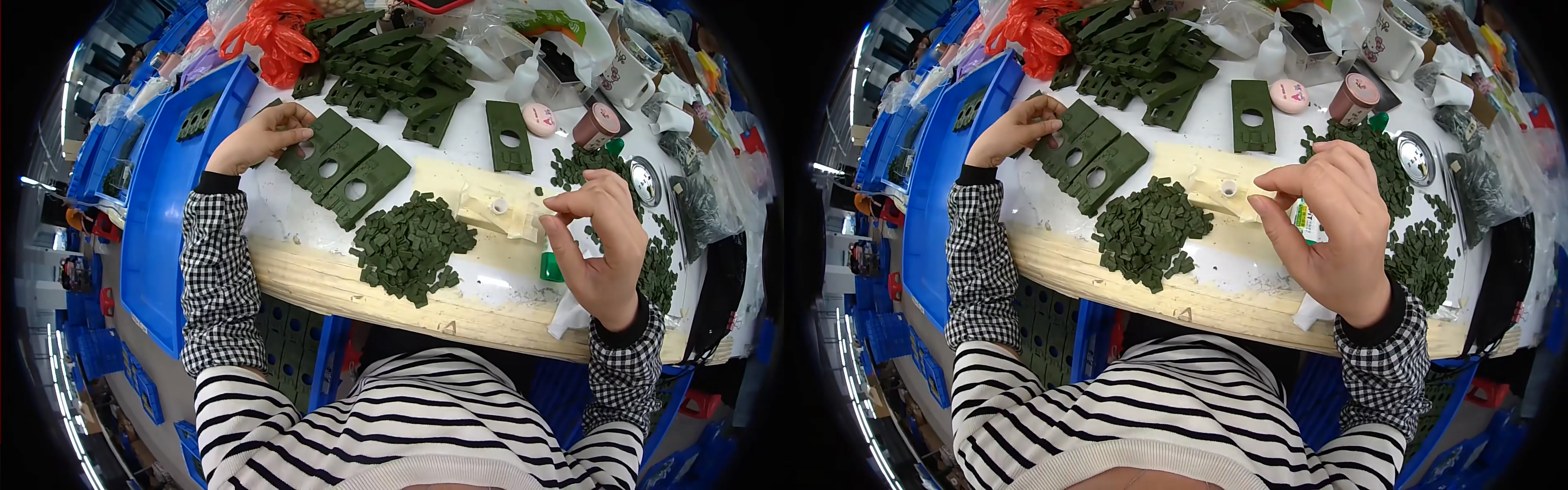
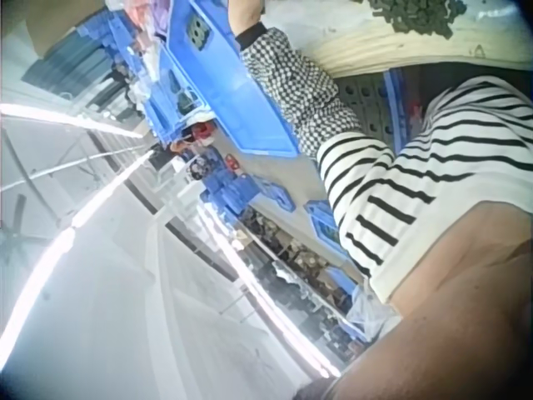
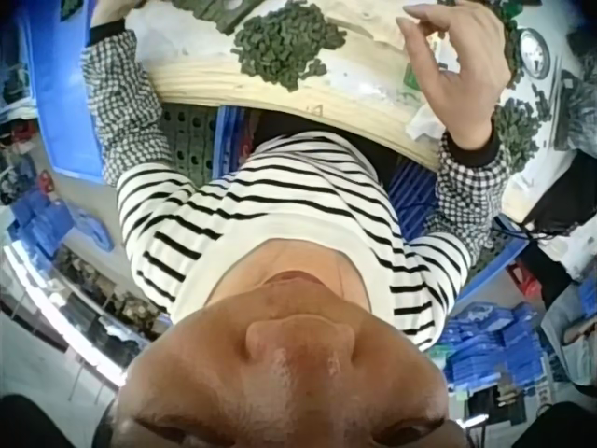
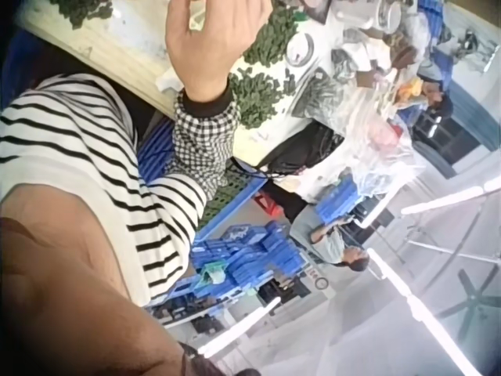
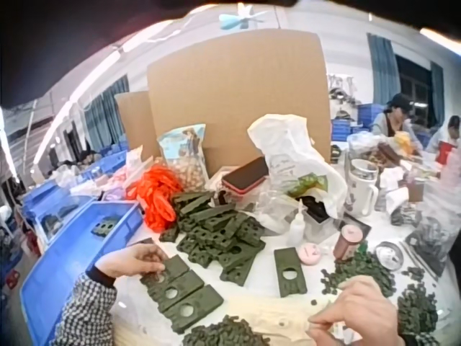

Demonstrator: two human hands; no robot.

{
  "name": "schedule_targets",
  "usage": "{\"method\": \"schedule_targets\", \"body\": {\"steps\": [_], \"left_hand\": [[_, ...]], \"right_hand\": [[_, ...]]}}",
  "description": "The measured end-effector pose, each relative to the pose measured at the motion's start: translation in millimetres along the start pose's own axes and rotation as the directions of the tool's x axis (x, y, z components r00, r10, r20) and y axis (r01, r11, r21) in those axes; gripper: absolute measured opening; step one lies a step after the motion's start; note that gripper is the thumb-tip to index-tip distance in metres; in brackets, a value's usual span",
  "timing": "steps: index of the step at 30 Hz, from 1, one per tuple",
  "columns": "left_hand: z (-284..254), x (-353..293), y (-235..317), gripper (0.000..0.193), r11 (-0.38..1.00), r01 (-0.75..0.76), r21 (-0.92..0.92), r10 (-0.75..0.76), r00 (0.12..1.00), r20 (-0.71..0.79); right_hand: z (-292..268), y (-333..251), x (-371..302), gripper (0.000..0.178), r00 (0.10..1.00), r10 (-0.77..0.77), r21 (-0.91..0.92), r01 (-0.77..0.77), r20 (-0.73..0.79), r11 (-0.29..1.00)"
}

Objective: Assembling small plastic components for toy tank models at a production workbench.

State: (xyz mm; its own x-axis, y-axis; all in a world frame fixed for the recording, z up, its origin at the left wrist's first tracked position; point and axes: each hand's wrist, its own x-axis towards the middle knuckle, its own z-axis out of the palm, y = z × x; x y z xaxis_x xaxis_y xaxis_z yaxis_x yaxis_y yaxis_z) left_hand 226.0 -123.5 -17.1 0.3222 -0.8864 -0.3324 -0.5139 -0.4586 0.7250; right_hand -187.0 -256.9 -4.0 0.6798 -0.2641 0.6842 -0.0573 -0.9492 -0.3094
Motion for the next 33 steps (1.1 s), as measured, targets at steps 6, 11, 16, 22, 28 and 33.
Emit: {"method": "schedule_targets", "body": {"steps": [6, 11, 16, 22, 28, 33], "left_hand": [[13.9, 0.3, -12.1, 0.029, 0.982, -0.134, 0.137, 0.155, 0.975, -0.158], [10.6, -7.6, -20.3, 0.026, 0.983, -0.138, 0.119, 0.171, 0.924, -0.341], [-5.5, -24.0, -41.9, 0.027, 0.808, -0.022, 0.589, 0.373, 0.792, -0.482], [-2.7, -37.4, -54.0, 0.024, 0.629, 0.07, 0.774, 0.461, 0.769, -0.444], [37.1, -54.0, 50.5, 0.03, 0.767, -0.353, 0.535, 0.595, 0.705, -0.388], [100.3, -60.9, 122.2, 0.062, 0.661, -0.647, 0.38, 0.75, 0.586, -0.307]], "right_hand": [[-0.1, -0.6, 0.5, 0.015, 1.0, 0.001, -0.006, -0.001, 0.005, 1.0], [-10.6, 5.4, 4.0, 0.016, 0.997, 0.02, -0.06, -0.025, -0.072, 0.998], [-34.7, 36.5, 2.6, 0.009, 0.932, 0.279, 0.068, -0.271, -0.232, 0.96], [-57.0, 71.7, -5.2, 0.014, 0.913, 0.404, -0.098, -0.398, 0.05, 0.912], [-50.2, 85.1, -18.9, 0.011, 0.805, 0.54, -0.213, -0.498, 0.246, 0.84], [-31.8, 96.6, -22.5, 0.008, 0.759, 0.596, -0.261, -0.539, 0.262, 0.801]]}}
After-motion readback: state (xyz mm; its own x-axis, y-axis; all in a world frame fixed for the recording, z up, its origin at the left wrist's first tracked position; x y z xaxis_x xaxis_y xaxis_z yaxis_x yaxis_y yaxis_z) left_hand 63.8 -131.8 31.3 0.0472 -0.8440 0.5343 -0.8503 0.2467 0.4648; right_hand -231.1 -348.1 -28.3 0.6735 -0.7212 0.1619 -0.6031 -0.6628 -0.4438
